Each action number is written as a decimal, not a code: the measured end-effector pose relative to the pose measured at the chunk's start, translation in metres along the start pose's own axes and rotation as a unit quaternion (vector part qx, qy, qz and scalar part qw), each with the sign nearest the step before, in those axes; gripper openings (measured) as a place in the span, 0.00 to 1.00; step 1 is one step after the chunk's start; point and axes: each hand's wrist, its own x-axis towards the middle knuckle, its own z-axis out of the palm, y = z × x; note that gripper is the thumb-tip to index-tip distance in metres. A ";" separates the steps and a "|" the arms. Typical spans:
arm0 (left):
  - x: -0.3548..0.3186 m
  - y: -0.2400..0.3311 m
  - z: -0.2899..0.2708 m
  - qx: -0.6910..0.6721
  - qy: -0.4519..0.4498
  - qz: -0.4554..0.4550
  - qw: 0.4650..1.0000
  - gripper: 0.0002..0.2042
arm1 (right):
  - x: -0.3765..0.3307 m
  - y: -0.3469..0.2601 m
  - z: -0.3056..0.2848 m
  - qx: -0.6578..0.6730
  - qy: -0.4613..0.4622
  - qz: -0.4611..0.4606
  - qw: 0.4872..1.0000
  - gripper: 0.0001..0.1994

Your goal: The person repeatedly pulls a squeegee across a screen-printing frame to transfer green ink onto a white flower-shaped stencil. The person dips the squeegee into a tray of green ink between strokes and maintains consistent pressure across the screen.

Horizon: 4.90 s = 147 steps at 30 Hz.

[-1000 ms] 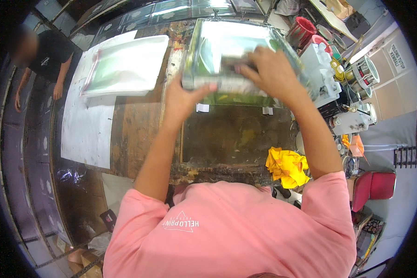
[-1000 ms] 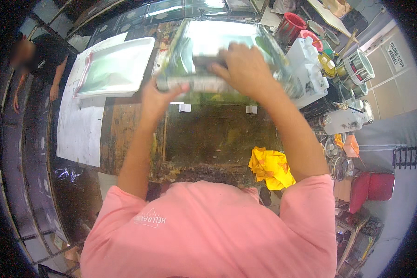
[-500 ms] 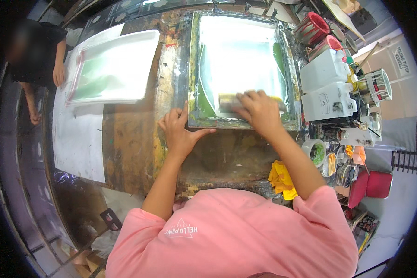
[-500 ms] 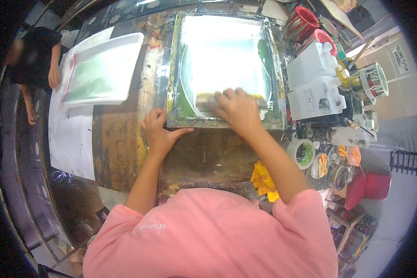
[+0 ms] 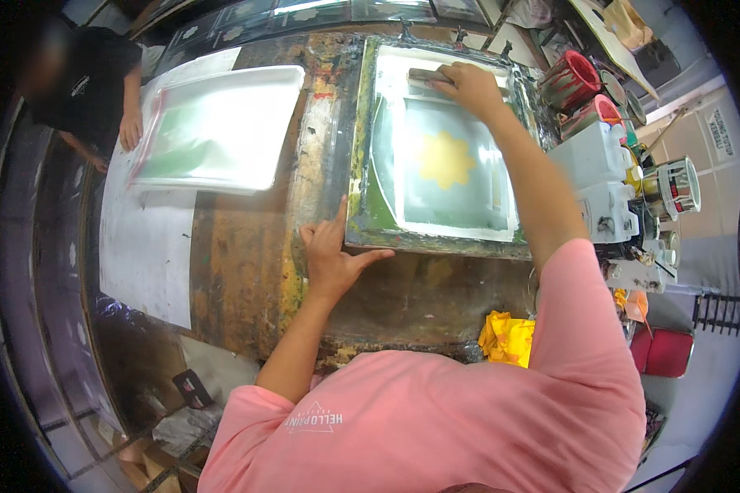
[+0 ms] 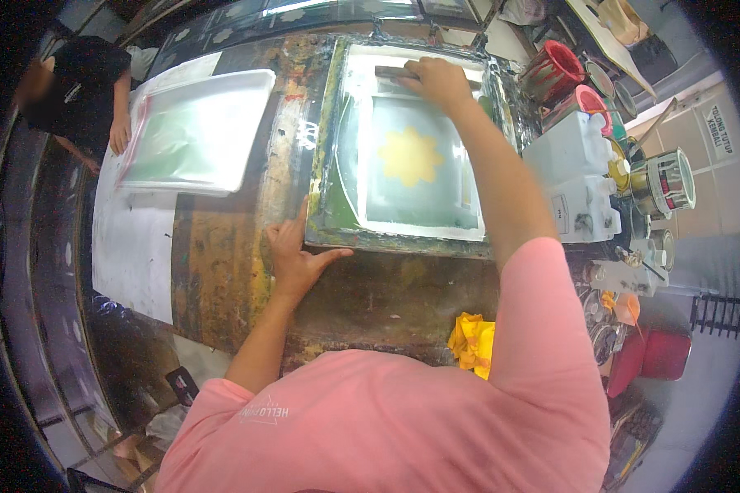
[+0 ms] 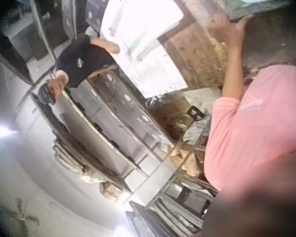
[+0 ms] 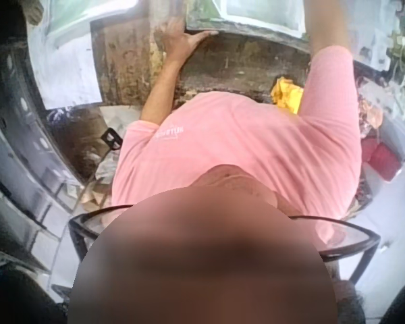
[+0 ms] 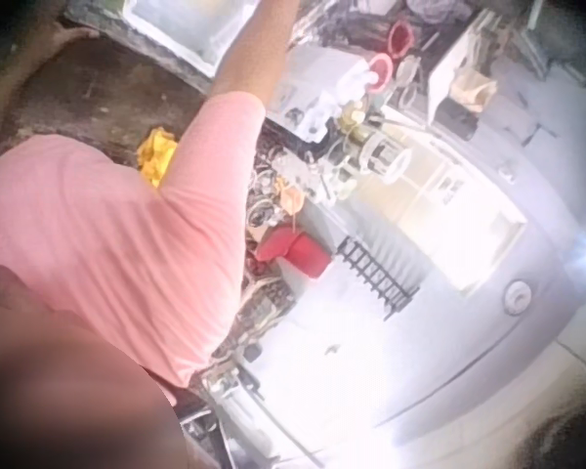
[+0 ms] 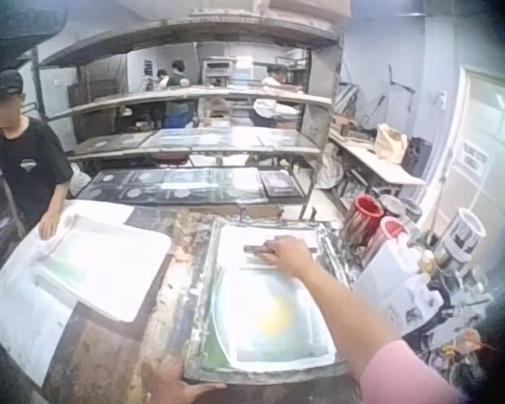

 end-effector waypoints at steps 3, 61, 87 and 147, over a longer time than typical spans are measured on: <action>-0.001 0.001 0.000 0.002 -0.002 -0.003 1.000 0.60 | -0.035 -0.018 0.007 0.004 0.016 -0.002 1.000 0.21; 0.077 -0.251 -0.278 0.129 0.267 -0.233 0.926 0.30 | -0.066 -0.105 -0.251 -0.047 0.261 0.017 0.964 0.30; 0.127 -0.082 -0.146 0.211 -0.077 0.024 0.974 0.26 | -0.049 -0.101 -0.269 -0.017 0.215 0.009 0.977 0.26; 0.076 0.068 -0.075 -0.285 -0.062 -0.125 0.948 0.48 | -0.162 -0.128 -0.174 0.003 0.102 -0.052 0.993 0.27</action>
